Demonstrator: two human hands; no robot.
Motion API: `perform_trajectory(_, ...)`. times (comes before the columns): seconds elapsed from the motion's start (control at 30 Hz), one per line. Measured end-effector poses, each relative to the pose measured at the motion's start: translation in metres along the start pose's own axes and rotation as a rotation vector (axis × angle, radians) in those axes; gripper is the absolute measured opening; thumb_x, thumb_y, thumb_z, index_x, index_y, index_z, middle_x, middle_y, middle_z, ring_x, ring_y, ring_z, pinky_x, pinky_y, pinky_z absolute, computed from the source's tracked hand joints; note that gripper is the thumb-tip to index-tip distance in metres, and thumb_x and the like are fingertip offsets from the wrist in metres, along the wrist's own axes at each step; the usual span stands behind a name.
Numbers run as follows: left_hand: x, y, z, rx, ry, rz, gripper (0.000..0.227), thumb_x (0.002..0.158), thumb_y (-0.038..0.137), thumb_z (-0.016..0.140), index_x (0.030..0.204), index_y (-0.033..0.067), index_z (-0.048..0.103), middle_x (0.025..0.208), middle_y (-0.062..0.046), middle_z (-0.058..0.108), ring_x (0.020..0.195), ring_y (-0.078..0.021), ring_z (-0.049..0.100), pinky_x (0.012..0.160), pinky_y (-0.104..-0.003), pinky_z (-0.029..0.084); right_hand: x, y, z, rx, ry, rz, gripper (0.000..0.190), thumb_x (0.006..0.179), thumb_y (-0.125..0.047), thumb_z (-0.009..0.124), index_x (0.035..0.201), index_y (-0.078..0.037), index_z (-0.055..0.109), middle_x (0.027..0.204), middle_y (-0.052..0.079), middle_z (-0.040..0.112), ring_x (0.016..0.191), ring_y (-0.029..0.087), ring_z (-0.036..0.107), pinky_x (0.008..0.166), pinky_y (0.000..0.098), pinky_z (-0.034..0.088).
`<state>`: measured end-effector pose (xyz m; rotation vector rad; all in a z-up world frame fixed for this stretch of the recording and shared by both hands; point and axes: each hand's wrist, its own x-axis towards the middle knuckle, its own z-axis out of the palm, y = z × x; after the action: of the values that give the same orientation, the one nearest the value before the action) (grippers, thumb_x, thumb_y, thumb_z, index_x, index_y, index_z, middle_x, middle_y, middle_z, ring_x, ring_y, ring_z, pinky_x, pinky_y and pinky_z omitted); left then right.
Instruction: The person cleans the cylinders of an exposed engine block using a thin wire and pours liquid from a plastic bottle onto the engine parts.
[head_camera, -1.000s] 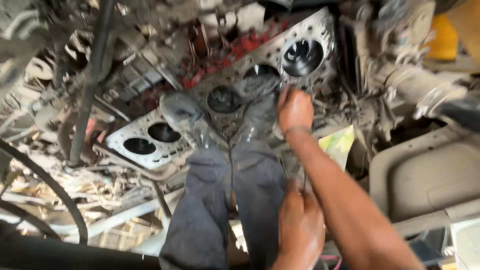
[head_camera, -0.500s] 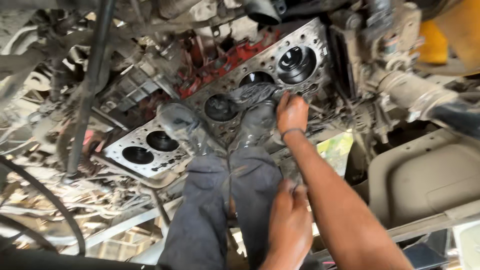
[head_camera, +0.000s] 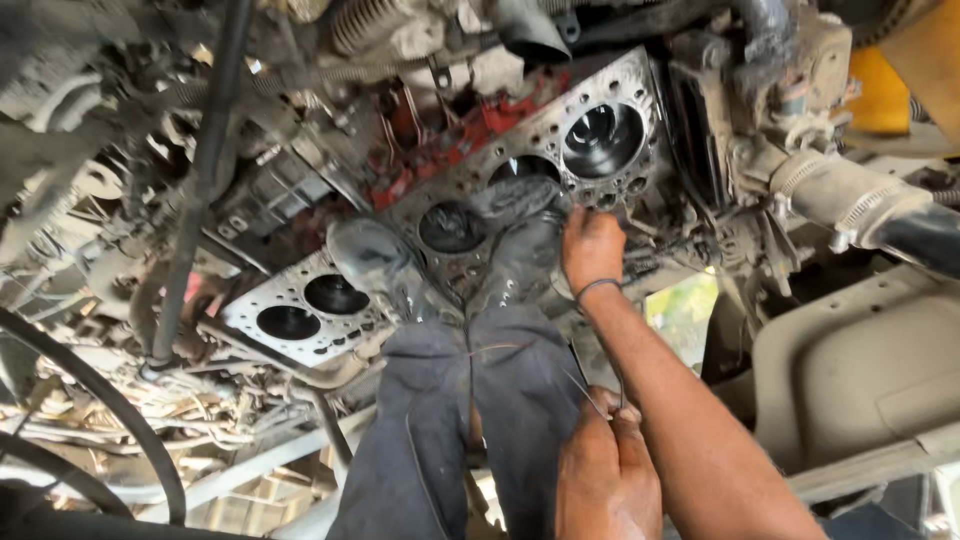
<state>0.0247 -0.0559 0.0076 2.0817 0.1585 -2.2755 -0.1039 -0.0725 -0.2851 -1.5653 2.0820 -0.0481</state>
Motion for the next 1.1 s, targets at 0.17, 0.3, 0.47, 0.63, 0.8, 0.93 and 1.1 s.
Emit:
perform_trajectory(0.17, -0.007, -0.006, -0.002, 0.111, 0.092, 0.208, 0.03, 0.101, 0.022, 0.05, 0.12, 0.0028, 0.062, 0.106, -0.029, 0.071, 0.101, -0.0437, 0.069, 0.087, -0.05, 0.054, -0.026, 0.014, 0.003, 0.139, -0.064, 0.335, 0.048, 0.101, -0.03, 0.067, 0.072, 0.008, 0.06, 0.066, 0.025, 0.062, 0.057, 0.033, 0.054, 0.06, 0.0481, 0.047)
perform_trajectory(0.3, -0.007, -0.008, -0.001, 0.183, 0.01, 0.179, 0.042, 0.097, 0.023, 0.05, 0.136, 0.0089, 0.057, 0.104, -0.026, 0.071, 0.096, -0.0432, 0.071, 0.081, -0.052, 0.055, -0.018, 0.017, -0.002, 0.253, -0.022, 0.672, 0.037, 0.093, -0.031, 0.07, 0.076, -0.001, 0.058, 0.062, 0.011, 0.063, 0.048, 0.02, 0.058, 0.051, 0.0427, 0.048)
perform_trajectory(0.47, -0.008, -0.011, 0.008, 0.063, -0.037, 0.21, 0.02, 0.098, 0.015, 0.05, 0.109, 0.0022, 0.06, 0.098, -0.025, 0.071, 0.096, -0.047, 0.067, 0.08, -0.053, 0.05, -0.019, 0.005, -0.023, 0.608, -0.094, 0.841, 0.036, 0.1, -0.03, 0.063, 0.073, -0.011, 0.047, 0.059, 0.001, 0.043, 0.046, 0.017, 0.035, 0.042, 0.0379, 0.028)
perform_trajectory(0.63, -0.006, -0.005, -0.013, 0.003, 0.078, 0.149, 0.015, 0.099, 0.017, 0.049, 0.1, 0.0065, 0.061, 0.085, -0.02, 0.072, 0.082, -0.0395, 0.072, 0.074, -0.046, 0.054, 0.0, -0.026, -0.036, 0.855, -0.376, 1.04, 0.038, 0.104, -0.039, 0.049, 0.074, -0.015, 0.049, 0.057, -0.005, 0.038, 0.047, 0.01, 0.035, 0.042, 0.0273, 0.029)
perform_trajectory(0.8, 0.002, -0.024, -0.017, -0.113, 0.085, 0.207, 0.012, 0.097, 0.016, 0.053, 0.096, 0.0066, 0.061, 0.083, -0.013, 0.072, 0.074, -0.0323, 0.071, 0.068, -0.042, 0.053, -0.019, -0.022, -0.055, 1.498, -0.517, 0.988, 0.039, 0.111, -0.037, 0.041, 0.085, -0.013, 0.055, 0.064, -0.006, 0.031, 0.053, 0.008, 0.027, 0.047, 0.0257, 0.023)
perform_trajectory(0.93, 0.014, -0.021, -0.006, -0.097, 0.111, 0.334, 0.014, 0.099, 0.016, 0.054, 0.097, 0.0043, 0.061, 0.087, -0.016, 0.073, 0.081, -0.0344, 0.072, 0.075, -0.043, 0.054, -0.012, -0.024, -0.037, 1.372, -0.384, 1.05, 0.036, 0.109, -0.037, 0.047, 0.081, -0.015, 0.054, 0.059, -0.007, 0.035, 0.046, 0.008, 0.028, 0.04, 0.0256, 0.022)
perform_trajectory(1.1, 0.005, 0.003, -0.004, 0.014, 0.037, 0.315, 0.018, 0.102, 0.019, 0.053, 0.103, 0.003, 0.06, 0.095, -0.02, 0.073, 0.09, -0.0396, 0.07, 0.077, -0.046, 0.053, -0.006, -0.01, -0.027, 1.249, -0.219, 1.174, 0.035, 0.106, -0.036, 0.056, 0.08, -0.013, 0.058, 0.062, -0.002, 0.048, 0.046, 0.012, 0.038, 0.039, 0.0262, 0.024)
